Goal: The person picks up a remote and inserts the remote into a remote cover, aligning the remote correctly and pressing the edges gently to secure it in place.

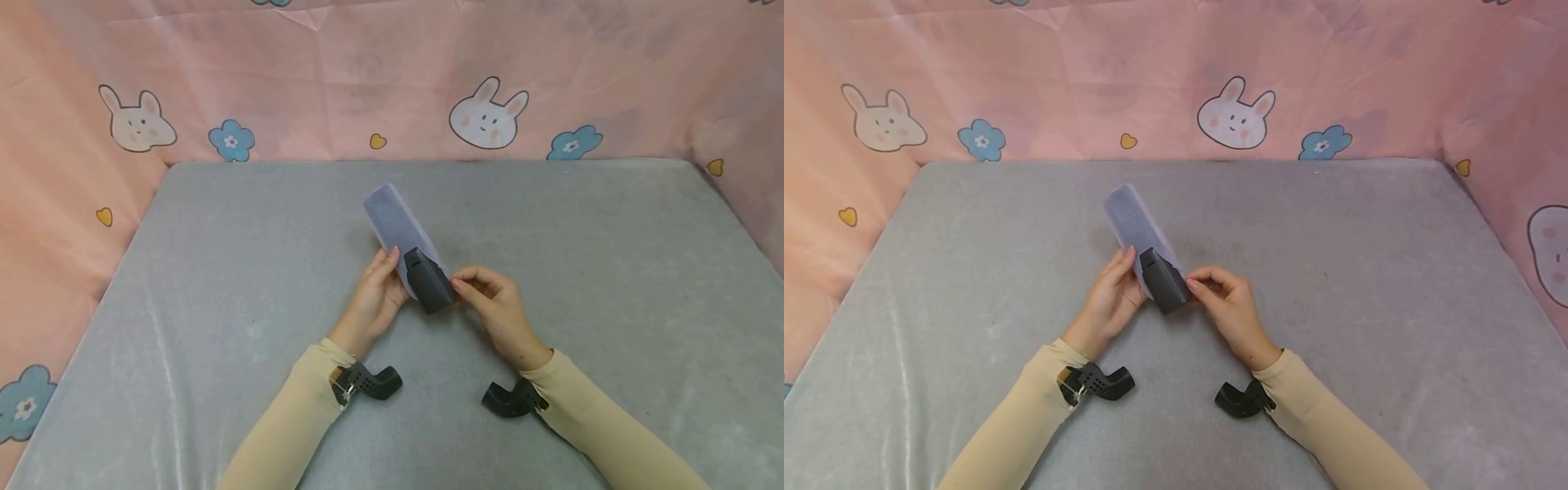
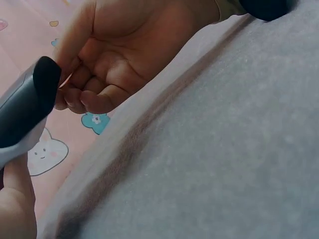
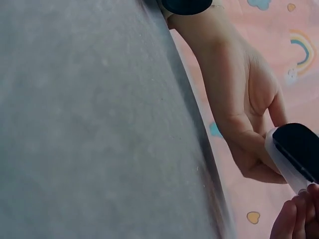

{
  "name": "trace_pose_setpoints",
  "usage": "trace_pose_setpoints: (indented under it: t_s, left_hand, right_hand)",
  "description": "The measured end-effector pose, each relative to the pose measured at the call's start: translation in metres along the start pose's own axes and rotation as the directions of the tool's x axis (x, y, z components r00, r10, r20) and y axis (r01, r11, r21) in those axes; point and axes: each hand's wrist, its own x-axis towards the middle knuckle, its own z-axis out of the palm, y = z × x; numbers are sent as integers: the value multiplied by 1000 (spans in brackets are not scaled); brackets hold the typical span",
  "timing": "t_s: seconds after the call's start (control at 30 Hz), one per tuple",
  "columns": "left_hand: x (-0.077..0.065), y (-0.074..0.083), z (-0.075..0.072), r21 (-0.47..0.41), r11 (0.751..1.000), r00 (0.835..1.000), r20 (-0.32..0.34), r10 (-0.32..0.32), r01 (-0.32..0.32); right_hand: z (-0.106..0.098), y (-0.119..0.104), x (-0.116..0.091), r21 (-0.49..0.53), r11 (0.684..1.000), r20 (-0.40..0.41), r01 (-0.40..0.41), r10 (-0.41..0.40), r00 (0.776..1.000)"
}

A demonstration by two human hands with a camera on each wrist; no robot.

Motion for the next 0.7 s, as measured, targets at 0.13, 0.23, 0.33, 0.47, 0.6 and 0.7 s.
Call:
trace_pose_setpoints:
  t_s: [0.13,0.23,0.33,0.47,0.6,0.7]
  left_hand:
    - [0,0,0,-8,999,999,14,-32,32]
    - [0,0,-1,-1,999,998,46,-52,52]
    - [-1,0,-2,-5,997,994,80,-70,71]
    - [-2,0,-2,-43,994,989,113,-94,99]
    - [-4,-1,-2,-46,991,982,146,-117,125]
    - [-4,-2,-2,-33,990,978,165,-129,137]
  right_hand:
    - [-1,1,1,-31,999,-29,11,-12,999]
    - [-2,1,1,-56,998,-43,22,-24,999]
    - [-3,0,0,-75,997,-42,31,-34,999]
    - [-2,-2,-1,-137,989,-25,49,-53,998]
    - [-1,-3,-2,-183,983,-26,31,-36,999]
    - [-1,-3,-2,-175,985,-24,16,-20,1000]
